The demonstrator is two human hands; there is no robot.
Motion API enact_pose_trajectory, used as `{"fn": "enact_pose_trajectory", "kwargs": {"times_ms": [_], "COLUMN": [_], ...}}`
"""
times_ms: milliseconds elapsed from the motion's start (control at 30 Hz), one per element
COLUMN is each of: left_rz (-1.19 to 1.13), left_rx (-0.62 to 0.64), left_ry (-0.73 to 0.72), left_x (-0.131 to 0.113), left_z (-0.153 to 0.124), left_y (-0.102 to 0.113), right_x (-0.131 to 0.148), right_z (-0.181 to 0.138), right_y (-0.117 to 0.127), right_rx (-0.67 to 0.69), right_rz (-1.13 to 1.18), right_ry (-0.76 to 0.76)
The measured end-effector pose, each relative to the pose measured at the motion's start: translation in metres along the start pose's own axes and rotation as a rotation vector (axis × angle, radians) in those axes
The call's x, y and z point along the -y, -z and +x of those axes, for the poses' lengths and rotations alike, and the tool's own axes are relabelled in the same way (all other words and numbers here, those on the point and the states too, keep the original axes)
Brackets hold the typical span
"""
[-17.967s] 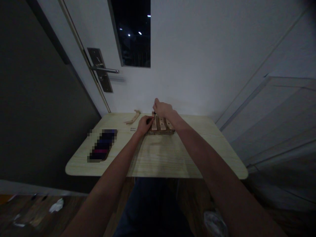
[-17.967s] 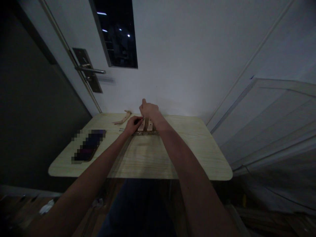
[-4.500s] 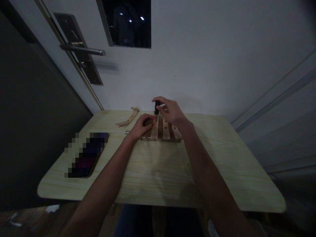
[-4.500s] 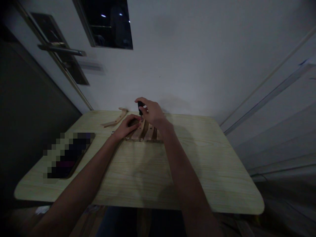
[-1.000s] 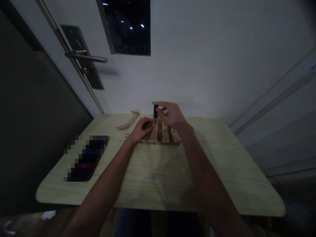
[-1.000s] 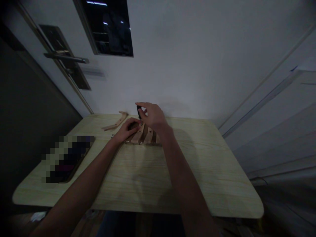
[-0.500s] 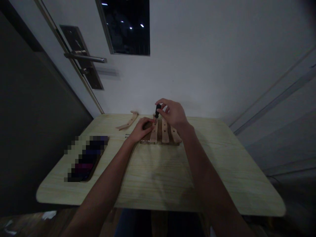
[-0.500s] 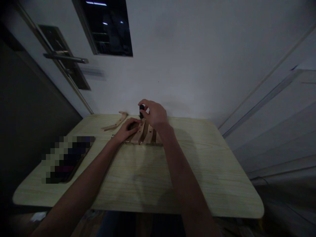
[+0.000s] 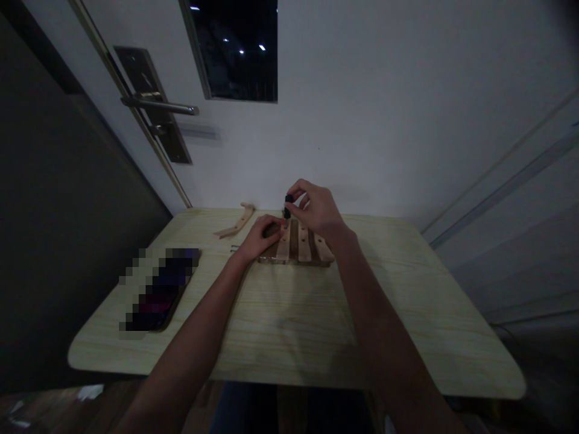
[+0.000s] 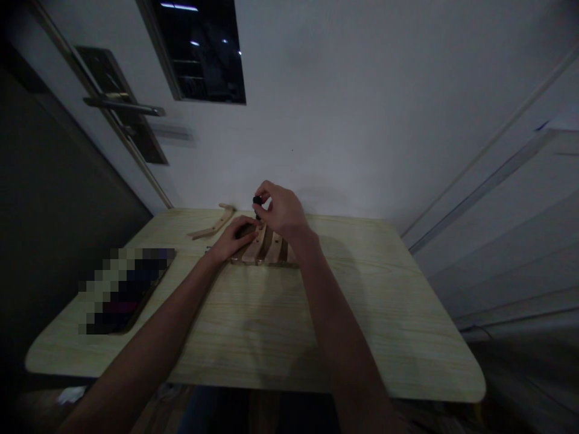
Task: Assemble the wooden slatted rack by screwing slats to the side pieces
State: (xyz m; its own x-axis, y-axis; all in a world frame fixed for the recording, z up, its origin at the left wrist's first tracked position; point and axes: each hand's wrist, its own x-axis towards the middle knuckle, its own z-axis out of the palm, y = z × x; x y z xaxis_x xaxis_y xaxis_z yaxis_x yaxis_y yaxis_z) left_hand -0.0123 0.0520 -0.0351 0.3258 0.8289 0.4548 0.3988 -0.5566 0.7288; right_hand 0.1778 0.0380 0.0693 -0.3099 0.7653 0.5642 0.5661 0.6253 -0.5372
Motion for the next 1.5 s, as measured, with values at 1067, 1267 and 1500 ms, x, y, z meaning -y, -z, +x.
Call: {"fn": "enact_pose_trajectory", "kwargs": {"times_ms": [1067,1267,1500], "left_rz": [0.018,0.028,0.041], "left_rx": [-0.002,-0.010,-0.006], "left_ry": [-0.017,-0.028,-0.020], "left_x": [0.001,0.002,0.002], "left_z": [-0.001,0.000,0.000], "left_y": [-0.001,-0.001,-0.001], "right_x": [-0.008,-0.002,-0.010], "right_z": [0.001,0.000,-0.001], "right_y": [-0.006,-0.003,-0.004], "right_rx": [-0.020,-0.022,-0.022], "right_rz": [0.120,0.056,-0.037], "right_ry": [0.052,0.004,0.077]}}
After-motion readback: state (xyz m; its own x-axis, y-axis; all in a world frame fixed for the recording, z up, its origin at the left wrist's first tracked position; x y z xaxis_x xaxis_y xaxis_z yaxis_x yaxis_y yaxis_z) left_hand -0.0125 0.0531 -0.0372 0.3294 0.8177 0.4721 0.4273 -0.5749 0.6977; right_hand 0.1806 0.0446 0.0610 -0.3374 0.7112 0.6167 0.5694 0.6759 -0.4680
